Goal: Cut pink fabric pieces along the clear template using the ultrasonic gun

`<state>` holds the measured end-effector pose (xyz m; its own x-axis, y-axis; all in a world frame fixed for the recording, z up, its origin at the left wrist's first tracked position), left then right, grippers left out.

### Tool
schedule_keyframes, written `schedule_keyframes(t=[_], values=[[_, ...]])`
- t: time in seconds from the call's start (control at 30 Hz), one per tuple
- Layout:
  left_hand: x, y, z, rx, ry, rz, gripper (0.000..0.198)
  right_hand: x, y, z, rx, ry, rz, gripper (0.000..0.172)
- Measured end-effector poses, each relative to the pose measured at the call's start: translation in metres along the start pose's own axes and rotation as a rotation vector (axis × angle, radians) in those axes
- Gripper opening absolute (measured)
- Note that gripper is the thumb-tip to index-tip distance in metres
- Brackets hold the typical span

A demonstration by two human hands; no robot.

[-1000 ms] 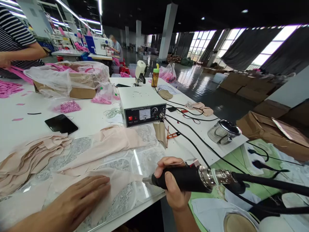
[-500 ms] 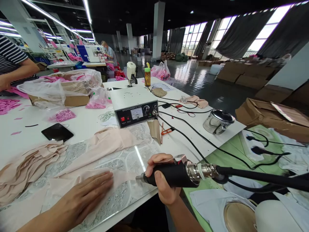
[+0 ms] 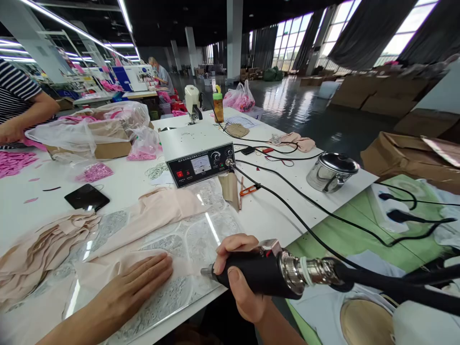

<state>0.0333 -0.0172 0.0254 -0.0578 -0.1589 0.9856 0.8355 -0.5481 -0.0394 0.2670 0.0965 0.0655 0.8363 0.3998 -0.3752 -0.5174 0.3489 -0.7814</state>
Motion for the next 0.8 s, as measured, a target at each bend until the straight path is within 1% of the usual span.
schedule_keyframes(t=[0.1, 0.23, 0.4, 0.53, 0.67, 0.8], values=[[-0.003, -0.004, -0.002, 0.009, -0.039, -0.001, 0.057, 0.001, -0.001, -0.004, -0.026, -0.031, -0.003, 0.02], [-0.002, -0.003, 0.001, 0.025, 0.02, -0.024, 0.049, -0.001, -0.007, -0.009, -0.039, -0.057, -0.026, 0.019], [0.0, 0.009, 0.012, 0.118, 0.097, -0.068, 0.042, -0.003, -0.017, -0.01, 0.023, -0.018, -0.039, 0.018], [-0.001, 0.021, 0.019, 0.181, 0.13, -0.04, 0.041, 0.0, -0.012, -0.014, -0.054, -0.024, -0.026, 0.02], [-0.002, 0.033, 0.025, 0.195, 0.134, 0.042, 0.045, 0.003, -0.011, -0.019, -0.103, 0.01, -0.032, 0.019], [-0.008, 0.04, 0.03, 0.22, 0.077, 0.11, 0.063, 0.0, -0.013, -0.021, -0.131, 0.054, -0.037, 0.018]])
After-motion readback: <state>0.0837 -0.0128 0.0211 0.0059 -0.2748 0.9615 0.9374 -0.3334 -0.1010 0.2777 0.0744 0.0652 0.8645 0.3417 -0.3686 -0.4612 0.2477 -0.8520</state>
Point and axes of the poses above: each hand's wrist, its own z-axis towards the middle knuckle, its own x-axis out of the back of the hand, y = z × x, the point moved 7 cm from there along z, towards the middle knuckle, and after that the axes turned 3 degrees about -y, right-handed, at the moved point
